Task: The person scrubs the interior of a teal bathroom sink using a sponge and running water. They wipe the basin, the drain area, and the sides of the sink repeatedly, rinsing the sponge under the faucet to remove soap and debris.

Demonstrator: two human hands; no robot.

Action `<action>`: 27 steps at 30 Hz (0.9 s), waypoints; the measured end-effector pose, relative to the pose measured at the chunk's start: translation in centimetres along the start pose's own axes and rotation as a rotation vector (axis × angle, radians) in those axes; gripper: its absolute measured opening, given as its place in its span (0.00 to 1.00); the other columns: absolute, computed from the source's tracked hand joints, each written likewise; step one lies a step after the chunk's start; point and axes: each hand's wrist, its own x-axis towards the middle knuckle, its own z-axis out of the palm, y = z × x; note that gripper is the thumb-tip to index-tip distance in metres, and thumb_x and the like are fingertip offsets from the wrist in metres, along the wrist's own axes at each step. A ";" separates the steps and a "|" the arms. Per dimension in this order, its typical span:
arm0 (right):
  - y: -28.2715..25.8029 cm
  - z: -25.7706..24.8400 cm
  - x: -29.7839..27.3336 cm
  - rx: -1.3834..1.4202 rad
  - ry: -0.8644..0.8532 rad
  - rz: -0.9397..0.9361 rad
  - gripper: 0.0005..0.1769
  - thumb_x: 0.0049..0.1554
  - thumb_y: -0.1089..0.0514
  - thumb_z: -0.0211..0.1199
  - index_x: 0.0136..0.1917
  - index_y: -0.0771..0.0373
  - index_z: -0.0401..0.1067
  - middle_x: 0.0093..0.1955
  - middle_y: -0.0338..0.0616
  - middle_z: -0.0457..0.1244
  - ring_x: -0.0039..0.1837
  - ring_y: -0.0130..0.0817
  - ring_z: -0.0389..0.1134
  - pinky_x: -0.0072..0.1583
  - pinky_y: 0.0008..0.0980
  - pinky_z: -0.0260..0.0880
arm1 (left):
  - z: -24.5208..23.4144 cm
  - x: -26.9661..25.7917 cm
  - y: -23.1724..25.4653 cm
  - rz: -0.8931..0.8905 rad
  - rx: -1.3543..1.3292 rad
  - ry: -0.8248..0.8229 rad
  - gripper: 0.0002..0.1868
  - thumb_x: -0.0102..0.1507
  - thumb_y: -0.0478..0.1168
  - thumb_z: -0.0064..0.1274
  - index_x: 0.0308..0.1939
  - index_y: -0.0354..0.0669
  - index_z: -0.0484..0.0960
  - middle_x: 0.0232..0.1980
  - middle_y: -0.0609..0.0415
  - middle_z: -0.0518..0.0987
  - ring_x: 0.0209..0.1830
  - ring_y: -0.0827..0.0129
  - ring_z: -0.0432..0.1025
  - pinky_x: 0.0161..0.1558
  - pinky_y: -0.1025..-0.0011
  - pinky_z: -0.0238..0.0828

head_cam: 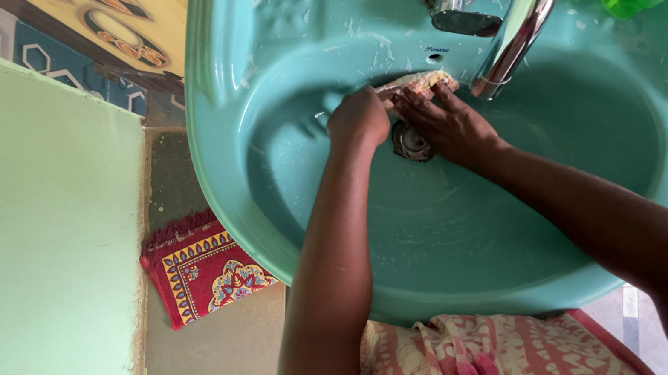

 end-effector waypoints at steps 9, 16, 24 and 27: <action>-0.7 2.8 -2.4 0.437 -0.241 0.280 0.28 0.58 0.54 0.62 0.69 0.64 0.67 0.68 0.50 0.61 0.67 0.44 0.66 0.64 0.47 0.71 | -1.5 -0.6 -1.0 -0.050 0.033 0.003 0.18 0.64 0.34 0.48 0.58 0.41 0.77 0.60 0.44 0.80 0.59 0.50 0.77 0.56 0.54 0.78; 2.2 -0.1 -3.6 0.575 -0.700 0.347 0.22 0.61 0.56 0.59 0.66 0.68 0.67 0.64 0.63 0.63 0.57 0.49 0.73 0.47 0.46 0.80 | -0.8 -0.3 -1.2 -0.038 0.055 -0.021 0.18 0.63 0.33 0.47 0.58 0.42 0.78 0.61 0.43 0.79 0.61 0.49 0.75 0.58 0.53 0.75; -2.7 -2.0 -1.6 1.396 -0.561 -0.095 0.10 0.54 0.66 0.61 0.50 0.65 0.76 0.45 0.53 0.70 0.48 0.48 0.74 0.53 0.46 0.74 | 0.6 0.7 -1.6 -0.017 0.042 -0.008 0.18 0.66 0.36 0.44 0.60 0.45 0.77 0.62 0.45 0.79 0.63 0.49 0.73 0.59 0.53 0.73; -3.0 0.4 -0.8 1.463 -0.482 -0.060 0.12 0.54 0.63 0.62 0.52 0.60 0.76 0.46 0.50 0.71 0.49 0.49 0.74 0.51 0.47 0.73 | 0.7 1.1 -2.1 0.048 0.038 -0.026 0.18 0.63 0.35 0.46 0.56 0.46 0.81 0.59 0.44 0.80 0.59 0.50 0.76 0.57 0.55 0.74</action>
